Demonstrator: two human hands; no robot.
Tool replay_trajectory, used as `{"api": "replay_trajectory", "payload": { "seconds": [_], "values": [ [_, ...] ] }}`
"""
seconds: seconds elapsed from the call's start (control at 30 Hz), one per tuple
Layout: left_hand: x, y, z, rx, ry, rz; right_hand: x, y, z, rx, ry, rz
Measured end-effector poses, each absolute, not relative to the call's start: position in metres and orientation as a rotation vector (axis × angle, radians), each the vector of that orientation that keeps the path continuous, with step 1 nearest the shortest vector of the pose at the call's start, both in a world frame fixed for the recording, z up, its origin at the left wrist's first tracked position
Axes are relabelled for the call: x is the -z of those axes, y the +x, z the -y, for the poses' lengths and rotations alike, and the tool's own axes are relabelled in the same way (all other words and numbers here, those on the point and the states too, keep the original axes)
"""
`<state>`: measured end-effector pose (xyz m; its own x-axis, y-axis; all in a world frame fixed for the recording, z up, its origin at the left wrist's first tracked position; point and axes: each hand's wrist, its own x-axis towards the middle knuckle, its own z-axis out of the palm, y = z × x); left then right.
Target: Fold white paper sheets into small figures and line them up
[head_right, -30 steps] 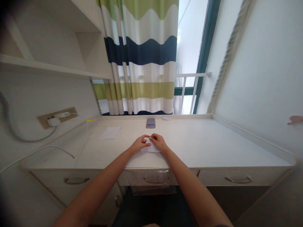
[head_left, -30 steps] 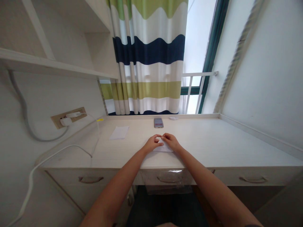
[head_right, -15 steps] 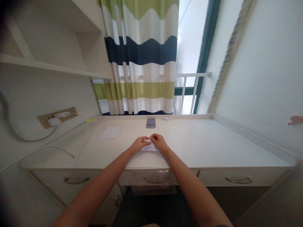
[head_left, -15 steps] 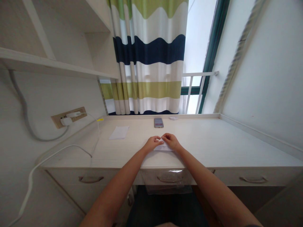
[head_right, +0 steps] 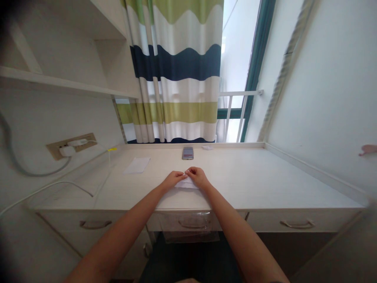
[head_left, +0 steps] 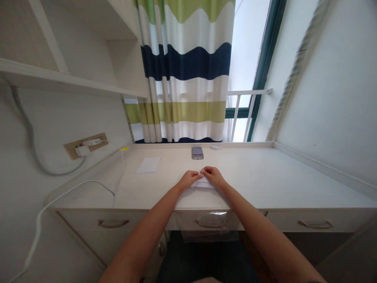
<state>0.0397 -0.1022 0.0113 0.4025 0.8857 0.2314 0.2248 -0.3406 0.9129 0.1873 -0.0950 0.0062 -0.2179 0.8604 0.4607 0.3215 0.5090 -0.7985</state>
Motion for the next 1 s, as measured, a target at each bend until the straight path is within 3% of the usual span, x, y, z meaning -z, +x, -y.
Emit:
{"api": "replay_trajectory", "payload": {
  "seconds": [1.0],
  "values": [
    [-0.0126,0.0408,0.1042,-0.981,1.426,-0.798,-0.0057,0.1948,0.0879,-0.595,-1.042,1.583]
  ]
}}
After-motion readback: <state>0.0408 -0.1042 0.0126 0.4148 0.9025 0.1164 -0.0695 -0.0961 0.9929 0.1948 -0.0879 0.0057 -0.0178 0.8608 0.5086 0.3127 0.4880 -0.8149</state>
